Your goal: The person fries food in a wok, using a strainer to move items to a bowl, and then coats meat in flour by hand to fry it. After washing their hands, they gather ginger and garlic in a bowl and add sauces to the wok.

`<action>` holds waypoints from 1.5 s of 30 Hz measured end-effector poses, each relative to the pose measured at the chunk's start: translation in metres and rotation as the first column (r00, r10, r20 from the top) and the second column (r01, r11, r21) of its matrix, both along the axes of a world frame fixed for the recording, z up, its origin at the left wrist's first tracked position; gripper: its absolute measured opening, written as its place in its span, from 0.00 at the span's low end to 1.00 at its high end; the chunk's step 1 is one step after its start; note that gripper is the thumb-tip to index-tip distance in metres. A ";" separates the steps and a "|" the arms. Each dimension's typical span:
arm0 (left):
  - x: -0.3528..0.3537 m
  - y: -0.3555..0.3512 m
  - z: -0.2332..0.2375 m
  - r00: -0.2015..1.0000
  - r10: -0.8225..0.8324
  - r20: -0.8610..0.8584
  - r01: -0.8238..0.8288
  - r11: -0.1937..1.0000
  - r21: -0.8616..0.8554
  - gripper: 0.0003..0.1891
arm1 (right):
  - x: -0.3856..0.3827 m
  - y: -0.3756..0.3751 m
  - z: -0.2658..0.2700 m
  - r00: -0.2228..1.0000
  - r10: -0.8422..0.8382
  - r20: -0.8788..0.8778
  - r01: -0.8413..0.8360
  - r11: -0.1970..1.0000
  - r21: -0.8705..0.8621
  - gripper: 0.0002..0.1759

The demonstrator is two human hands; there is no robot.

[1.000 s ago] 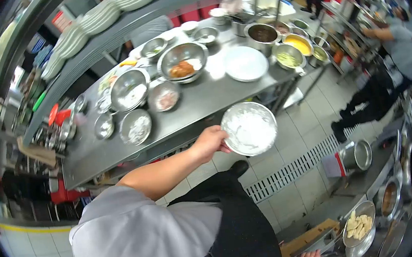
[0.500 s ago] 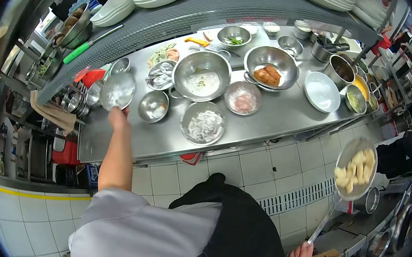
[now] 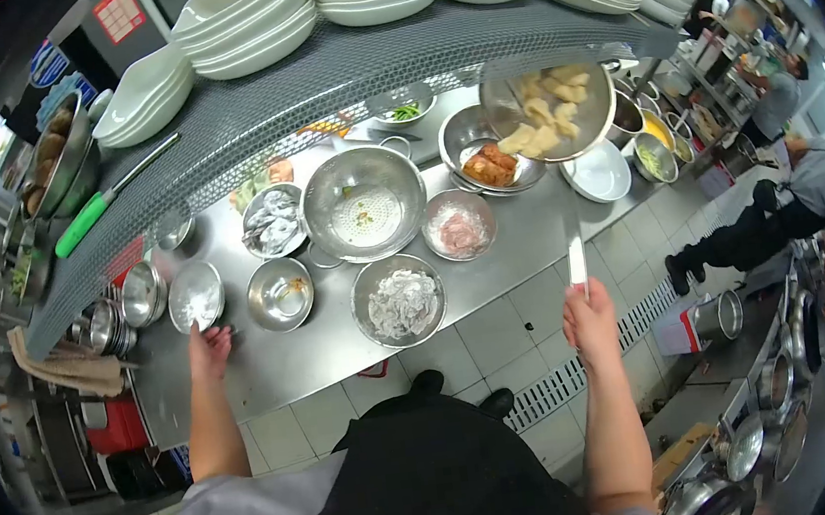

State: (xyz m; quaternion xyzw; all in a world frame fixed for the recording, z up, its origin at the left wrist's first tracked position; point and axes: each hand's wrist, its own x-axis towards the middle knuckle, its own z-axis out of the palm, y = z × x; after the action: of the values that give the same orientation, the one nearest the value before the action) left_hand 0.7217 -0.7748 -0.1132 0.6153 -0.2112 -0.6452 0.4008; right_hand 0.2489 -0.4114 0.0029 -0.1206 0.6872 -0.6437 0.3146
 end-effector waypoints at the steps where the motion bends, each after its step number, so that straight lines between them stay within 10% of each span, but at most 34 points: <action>1: 0.009 -0.002 -0.003 0.999 0.014 0.034 -0.014 1.000 -0.011 0.24 | -0.003 -0.004 -0.009 1.000 -0.016 -0.008 0.016 1.000 0.002 0.06; 4: 0.023 -0.003 -0.001 0.994 0.076 0.073 -0.075 0.997 -0.022 0.24 | -0.021 -0.013 -0.047 0.994 -0.026 -0.102 0.036 0.995 0.093 0.06; 7: 0.036 -0.004 -0.002 0.983 0.160 0.088 -0.158 0.987 -0.031 0.23 | -0.038 -0.011 -0.062 0.685 0.112 -0.719 0.256 0.888 0.382 0.08; 17: -0.011 0.014 0.058 0.894 0.362 0.266 -0.267 0.904 -0.333 0.21 | -0.042 -0.012 -0.060 0.536 0.312 -0.784 0.430 0.698 0.572 0.08; 23: -0.086 0.031 0.088 0.943 0.117 0.311 0.109 0.775 -0.623 0.20 | -0.044 0.000 -0.070 0.502 0.099 -0.859 0.370 0.873 0.317 0.06; 25: -0.129 0.048 0.101 0.958 -0.038 0.285 0.228 0.705 -0.672 0.19 | -0.027 0.010 -0.049 0.977 -0.179 -0.112 0.192 0.974 0.118 0.05; 33: -0.304 0.147 0.107 0.506 -0.860 0.065 0.556 0.268 -0.787 0.15 | 0.028 0.176 -0.011 0.820 -0.514 0.251 0.547 0.833 -0.081 0.07; 39: -0.400 0.223 0.105 0.079 -0.987 0.142 0.694 -0.048 -0.718 0.15 | 0.112 0.339 0.044 0.408 -0.907 -0.107 0.913 0.402 0.073 0.06; 45: -0.500 0.311 0.076 -0.272 -0.856 0.439 0.715 -0.485 -0.503 0.15 | 0.181 0.465 0.081 -0.057 -0.852 -0.520 0.963 -0.185 0.196 0.08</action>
State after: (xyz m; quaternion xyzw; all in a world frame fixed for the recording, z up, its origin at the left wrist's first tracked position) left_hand 0.2221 -0.4640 -0.0367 -0.0650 -0.7710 -0.6286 -0.0787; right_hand 0.4300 0.0534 0.0836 0.4388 0.7270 -0.4331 -0.3022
